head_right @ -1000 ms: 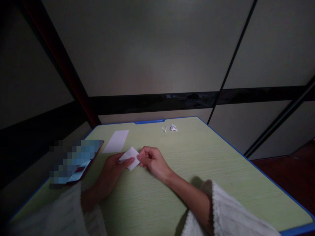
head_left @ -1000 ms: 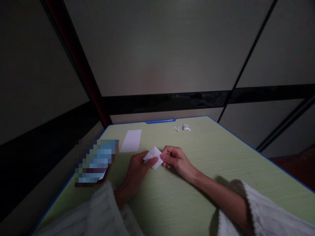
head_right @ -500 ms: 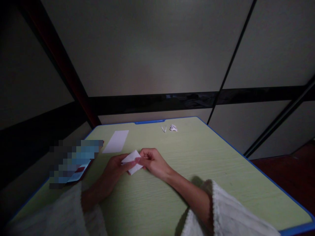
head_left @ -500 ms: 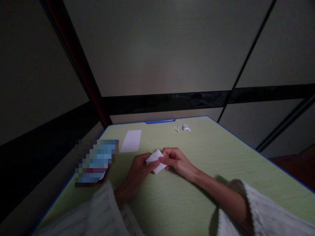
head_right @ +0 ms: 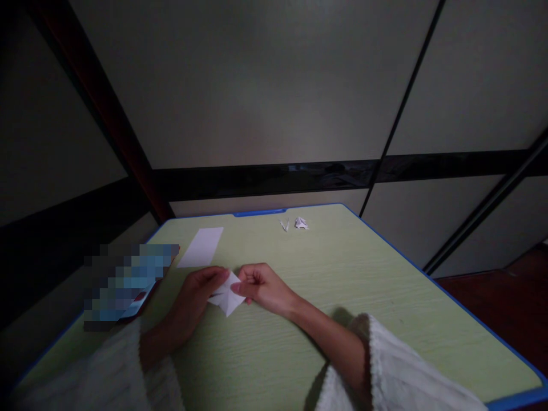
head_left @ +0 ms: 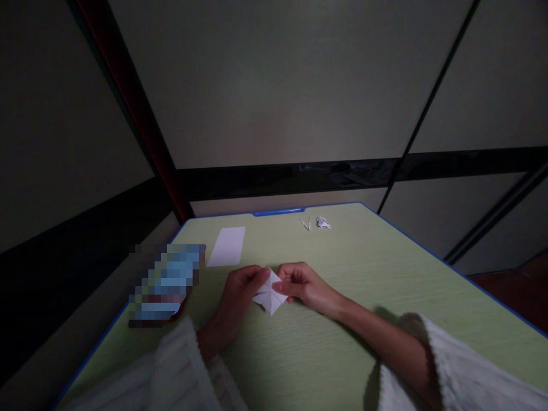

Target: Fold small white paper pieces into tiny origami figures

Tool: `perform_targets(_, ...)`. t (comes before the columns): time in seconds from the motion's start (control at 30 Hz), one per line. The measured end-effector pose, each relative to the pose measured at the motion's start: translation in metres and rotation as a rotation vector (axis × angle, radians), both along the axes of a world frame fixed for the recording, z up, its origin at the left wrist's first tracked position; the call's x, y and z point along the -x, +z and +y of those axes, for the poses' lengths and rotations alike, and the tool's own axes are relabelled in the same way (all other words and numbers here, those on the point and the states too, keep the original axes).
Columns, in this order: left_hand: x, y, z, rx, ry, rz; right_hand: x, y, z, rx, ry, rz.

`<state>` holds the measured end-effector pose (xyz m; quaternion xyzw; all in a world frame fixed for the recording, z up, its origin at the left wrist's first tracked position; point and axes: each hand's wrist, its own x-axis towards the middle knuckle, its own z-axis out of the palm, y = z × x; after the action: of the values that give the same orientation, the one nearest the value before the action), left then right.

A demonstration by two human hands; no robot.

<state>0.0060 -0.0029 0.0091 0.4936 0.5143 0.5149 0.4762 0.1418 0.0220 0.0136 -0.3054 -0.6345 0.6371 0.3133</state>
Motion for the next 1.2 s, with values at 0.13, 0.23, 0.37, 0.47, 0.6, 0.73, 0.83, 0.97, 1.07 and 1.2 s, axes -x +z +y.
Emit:
perform_targets(0.13,-0.001,0.0038,-0.0021,-0.077,0.007,0.156,0.0012,-0.0009,-0.0019,-0.017,0.016,-0.014)
perform_targets(0.23,-0.0007,0.0058,-0.0044,-0.152,0.03,0.261,0.0024,-0.0021,-0.0024,-0.012,0.019,0.002)
perform_targets(0.37,0.0003,0.0034,-0.0035,-0.137,-0.006,0.267,0.0027,-0.0033,-0.0008,-0.019,-0.054,0.05)
perform_targets(0.47,0.0,0.0001,-0.0013,-0.11,-0.088,0.199,0.0014,-0.0046,0.0021,-0.05,-0.145,0.087)
perform_targets(0.6,-0.0009,-0.0006,-0.0008,-0.056,-0.142,0.158,0.0,-0.0043,0.0042,-0.034,-0.205,0.122)
perform_targets(0.73,0.0003,0.0021,-0.0009,-0.045,-0.088,0.118,0.0001,-0.0014,0.0032,0.023,-0.191,0.207)
perform_targets(0.83,0.0004,0.0042,0.0,-0.05,-0.083,0.077,0.0003,-0.0007,0.0023,0.054,-0.169,0.26)
perform_targets(0.97,-0.0002,0.0052,0.0007,-0.011,-0.114,0.013,-0.0002,-0.0014,0.0017,0.072,-0.124,0.294)
perform_targets(1.07,0.001,0.0036,0.0007,0.017,-0.118,-0.04,-0.0015,-0.0009,0.0019,0.07,-0.097,0.347)
perform_targets(1.2,0.0036,0.0002,0.0002,0.037,-0.178,-0.104,-0.0045,0.0009,0.0027,0.053,-0.041,0.348)
